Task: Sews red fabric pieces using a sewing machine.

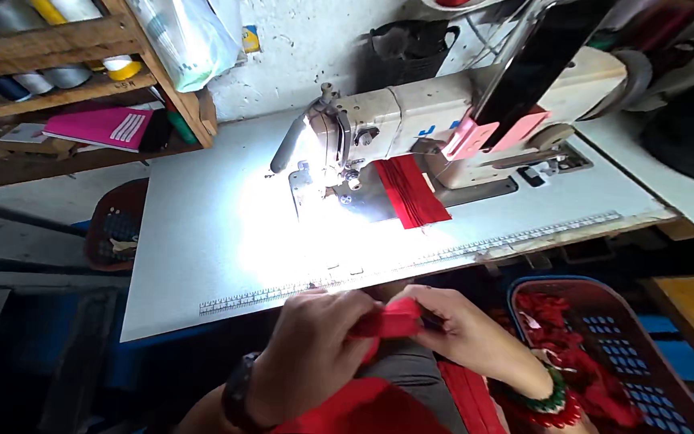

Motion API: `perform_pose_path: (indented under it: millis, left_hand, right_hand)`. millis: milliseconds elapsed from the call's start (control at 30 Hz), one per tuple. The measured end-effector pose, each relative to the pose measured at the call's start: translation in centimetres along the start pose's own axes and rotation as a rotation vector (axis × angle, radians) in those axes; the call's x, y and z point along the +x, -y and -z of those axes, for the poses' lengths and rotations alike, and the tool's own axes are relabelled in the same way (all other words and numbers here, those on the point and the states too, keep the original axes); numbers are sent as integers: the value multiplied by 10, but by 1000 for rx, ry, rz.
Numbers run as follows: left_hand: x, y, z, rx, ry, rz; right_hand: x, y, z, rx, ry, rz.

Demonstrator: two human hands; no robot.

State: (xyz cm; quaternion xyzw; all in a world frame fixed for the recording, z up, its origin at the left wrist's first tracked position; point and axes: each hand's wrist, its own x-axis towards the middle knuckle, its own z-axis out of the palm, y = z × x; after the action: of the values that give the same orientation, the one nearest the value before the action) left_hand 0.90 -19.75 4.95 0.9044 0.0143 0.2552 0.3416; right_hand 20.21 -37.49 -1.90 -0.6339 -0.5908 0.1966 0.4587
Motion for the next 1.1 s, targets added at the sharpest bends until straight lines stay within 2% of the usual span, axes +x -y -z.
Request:
perform_pose_path:
  millis: [100,200,333,533,600,700,767,833,967,1033,1100]
  left_hand:
    - [-34,28,20,68,125,206]
    - [-50,84,19,162,190,366]
    - [-36,143,15,258,89,451]
    - [0,183,33,314,83,478]
    - [9,189,36,327,78,475]
    - [9,185,32,429,-8,454]
    - [2,168,29,430,-83,339]
    - [-16,148,26,303,-61,209]
    - [-51,121,18,246,96,163]
    - [-58,124,13,275,143,191]
    - [-58,132,8,307,182,205]
  right_hand:
    - [-4,-18,16,58,131,-113]
    - [25,-35,23,-82,199,-303]
    - [87,-61,14,-212,223,-370]
    - [141,-80,12,-330,180,-348]
    - [145,-82,10,-381,140,-338]
    - [135,-72,3,-466,-31,-316]
    - [120,-59,6,-475,-89,-245]
    - [93,-51,8,-419,-55,-193]
    - [36,-43,18,-405,3,-400]
    - [21,-43,15,-410,20,-496]
    - [18,-44,1,-396,-52,-496]
